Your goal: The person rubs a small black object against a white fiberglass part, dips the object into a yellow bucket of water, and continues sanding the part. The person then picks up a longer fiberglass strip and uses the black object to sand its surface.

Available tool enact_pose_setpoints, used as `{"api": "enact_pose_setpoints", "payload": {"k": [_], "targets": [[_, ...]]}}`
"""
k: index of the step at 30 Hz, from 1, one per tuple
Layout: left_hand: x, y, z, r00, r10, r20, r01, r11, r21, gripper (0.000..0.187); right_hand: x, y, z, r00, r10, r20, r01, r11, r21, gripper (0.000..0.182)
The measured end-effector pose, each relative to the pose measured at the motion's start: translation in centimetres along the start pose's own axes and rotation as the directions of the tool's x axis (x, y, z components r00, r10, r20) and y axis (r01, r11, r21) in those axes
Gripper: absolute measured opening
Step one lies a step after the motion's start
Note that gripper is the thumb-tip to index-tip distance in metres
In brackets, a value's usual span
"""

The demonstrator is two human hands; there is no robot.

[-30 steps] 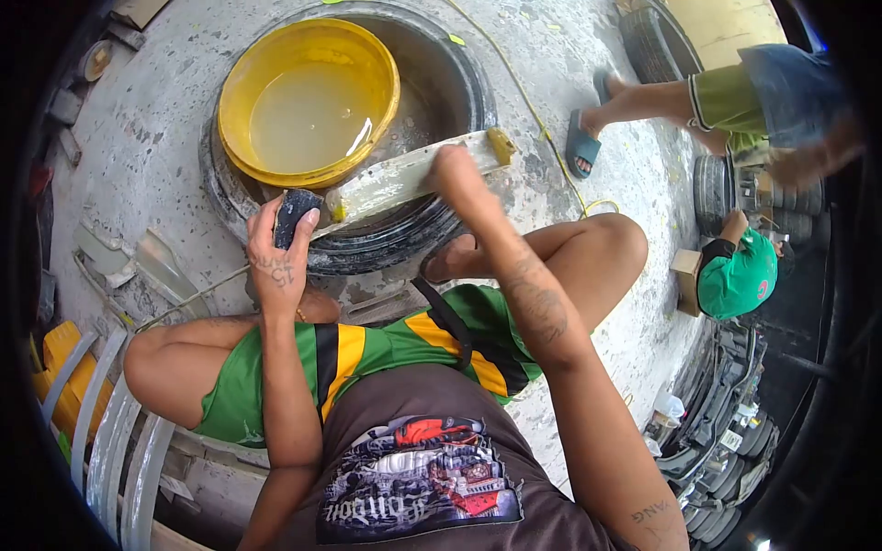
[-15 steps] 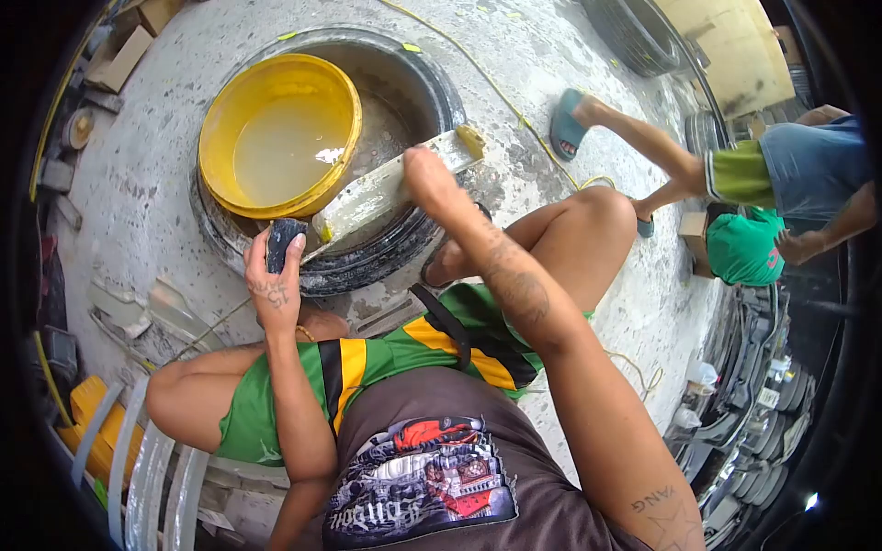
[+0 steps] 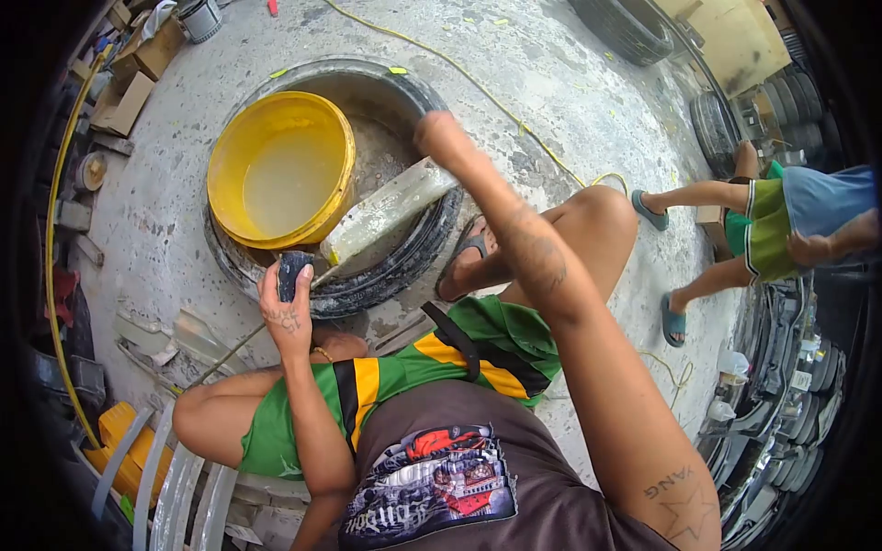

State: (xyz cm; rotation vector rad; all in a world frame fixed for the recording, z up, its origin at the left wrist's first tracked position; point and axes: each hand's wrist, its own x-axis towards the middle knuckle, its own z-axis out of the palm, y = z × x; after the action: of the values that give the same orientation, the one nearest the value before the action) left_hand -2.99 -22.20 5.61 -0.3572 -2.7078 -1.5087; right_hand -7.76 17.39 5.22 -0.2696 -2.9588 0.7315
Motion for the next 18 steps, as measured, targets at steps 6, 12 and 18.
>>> {"api": "enact_pose_setpoints", "payload": {"k": [6,12,18], "targets": [[0.1,1.0,-0.2,0.999,-0.032,-0.013,0.032,0.999,-0.003,0.04,3.8,10.7,1.1,1.0,0.012,-0.017,-0.013,0.997,-0.081,0.024],[2.8,3.3,-1.7,0.999,-0.047,-0.015,0.047,0.998,-0.037,0.039,3.4,11.5,1.4,0.979,0.187,0.075,-0.189,0.982,0.014,0.042],[16.1,1.4,1.3,0.971,0.221,0.089,-0.227,0.971,0.071,0.033,2.8,11.8,1.5,0.984,0.179,0.009,-0.179,0.976,0.121,0.045]]}}
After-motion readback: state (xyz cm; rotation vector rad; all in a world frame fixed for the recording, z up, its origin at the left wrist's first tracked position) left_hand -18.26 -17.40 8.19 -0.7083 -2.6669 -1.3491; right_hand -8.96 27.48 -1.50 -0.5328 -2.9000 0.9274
